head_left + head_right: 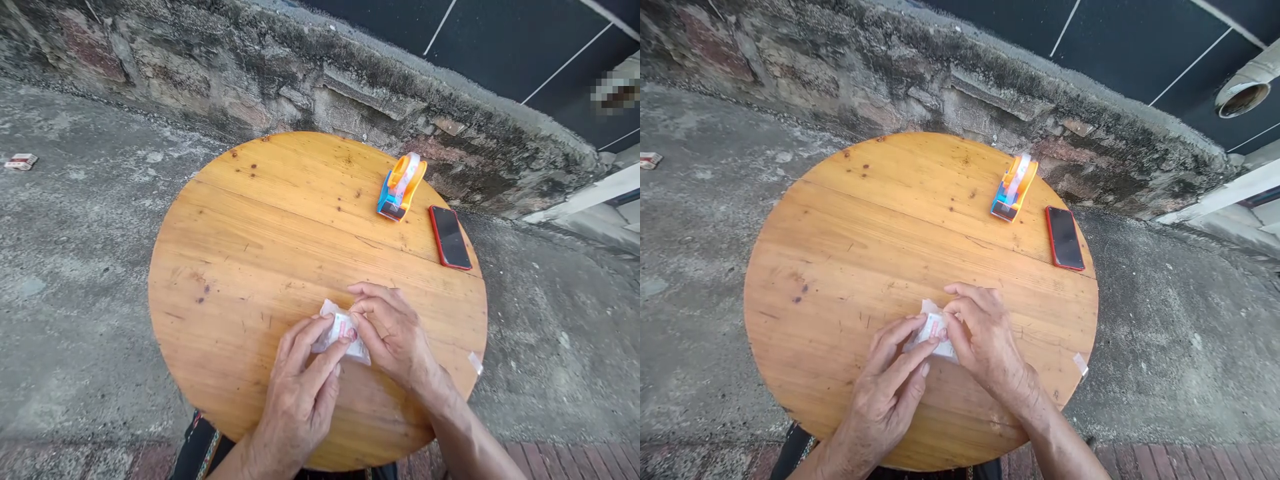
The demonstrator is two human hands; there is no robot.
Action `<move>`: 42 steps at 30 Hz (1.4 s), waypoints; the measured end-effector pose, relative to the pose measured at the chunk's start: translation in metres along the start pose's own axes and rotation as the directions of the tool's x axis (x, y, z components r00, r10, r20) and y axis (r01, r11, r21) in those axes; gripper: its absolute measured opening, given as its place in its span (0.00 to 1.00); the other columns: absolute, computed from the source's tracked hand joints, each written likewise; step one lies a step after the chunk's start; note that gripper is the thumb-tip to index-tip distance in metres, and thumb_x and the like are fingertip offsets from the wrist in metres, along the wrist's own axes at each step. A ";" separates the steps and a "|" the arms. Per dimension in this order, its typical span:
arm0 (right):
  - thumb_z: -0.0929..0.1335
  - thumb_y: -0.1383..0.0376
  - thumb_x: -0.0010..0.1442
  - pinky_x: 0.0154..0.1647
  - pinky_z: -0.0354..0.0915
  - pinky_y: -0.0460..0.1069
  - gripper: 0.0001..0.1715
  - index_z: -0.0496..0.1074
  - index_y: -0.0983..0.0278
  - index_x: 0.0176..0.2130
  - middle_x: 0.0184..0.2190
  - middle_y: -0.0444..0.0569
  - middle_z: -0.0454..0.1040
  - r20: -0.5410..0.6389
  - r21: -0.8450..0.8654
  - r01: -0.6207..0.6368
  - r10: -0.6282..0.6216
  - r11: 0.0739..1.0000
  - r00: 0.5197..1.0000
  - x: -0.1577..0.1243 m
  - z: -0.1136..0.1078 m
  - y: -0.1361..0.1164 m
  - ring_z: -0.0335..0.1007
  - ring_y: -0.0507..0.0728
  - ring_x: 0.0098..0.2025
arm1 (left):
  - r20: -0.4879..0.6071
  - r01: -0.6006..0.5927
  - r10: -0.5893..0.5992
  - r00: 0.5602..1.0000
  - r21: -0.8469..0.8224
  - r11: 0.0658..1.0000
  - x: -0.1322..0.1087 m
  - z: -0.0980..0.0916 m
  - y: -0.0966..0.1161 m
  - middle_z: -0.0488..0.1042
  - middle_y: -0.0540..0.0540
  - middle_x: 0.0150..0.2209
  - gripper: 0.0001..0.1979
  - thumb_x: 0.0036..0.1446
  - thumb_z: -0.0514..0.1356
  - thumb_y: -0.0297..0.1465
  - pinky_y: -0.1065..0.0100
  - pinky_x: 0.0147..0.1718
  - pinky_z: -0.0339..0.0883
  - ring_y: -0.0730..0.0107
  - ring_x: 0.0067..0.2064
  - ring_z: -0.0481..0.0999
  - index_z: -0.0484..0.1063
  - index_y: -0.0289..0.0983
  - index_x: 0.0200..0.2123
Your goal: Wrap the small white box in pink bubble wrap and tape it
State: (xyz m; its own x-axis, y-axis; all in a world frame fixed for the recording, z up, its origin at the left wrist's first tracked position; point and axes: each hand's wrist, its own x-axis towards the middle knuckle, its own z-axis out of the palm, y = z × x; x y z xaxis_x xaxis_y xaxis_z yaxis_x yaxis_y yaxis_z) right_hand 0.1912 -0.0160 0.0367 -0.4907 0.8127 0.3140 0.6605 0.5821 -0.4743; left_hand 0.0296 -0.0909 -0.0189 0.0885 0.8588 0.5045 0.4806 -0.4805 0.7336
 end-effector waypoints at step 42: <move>0.64 0.72 0.60 0.48 0.63 0.49 0.07 0.68 0.62 0.31 0.44 0.49 0.75 0.015 0.380 -0.149 0.155 0.913 0.988 0.025 -0.024 -0.005 0.71 0.53 0.48 | -0.102 0.092 -0.079 0.992 0.135 0.987 -0.007 0.012 0.012 0.65 0.38 0.53 0.26 0.58 0.59 0.23 0.60 0.52 0.67 0.60 0.55 0.67 0.58 0.35 0.58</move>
State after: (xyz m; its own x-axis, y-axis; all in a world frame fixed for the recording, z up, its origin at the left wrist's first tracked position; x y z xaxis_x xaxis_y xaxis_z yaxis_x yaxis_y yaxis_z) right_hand 0.1890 0.0017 0.0663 -0.3906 0.8928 0.2244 0.4601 0.4005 -0.7924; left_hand 0.0457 -0.1005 -0.0190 -0.0394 0.8712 0.4894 0.6000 -0.3710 0.7088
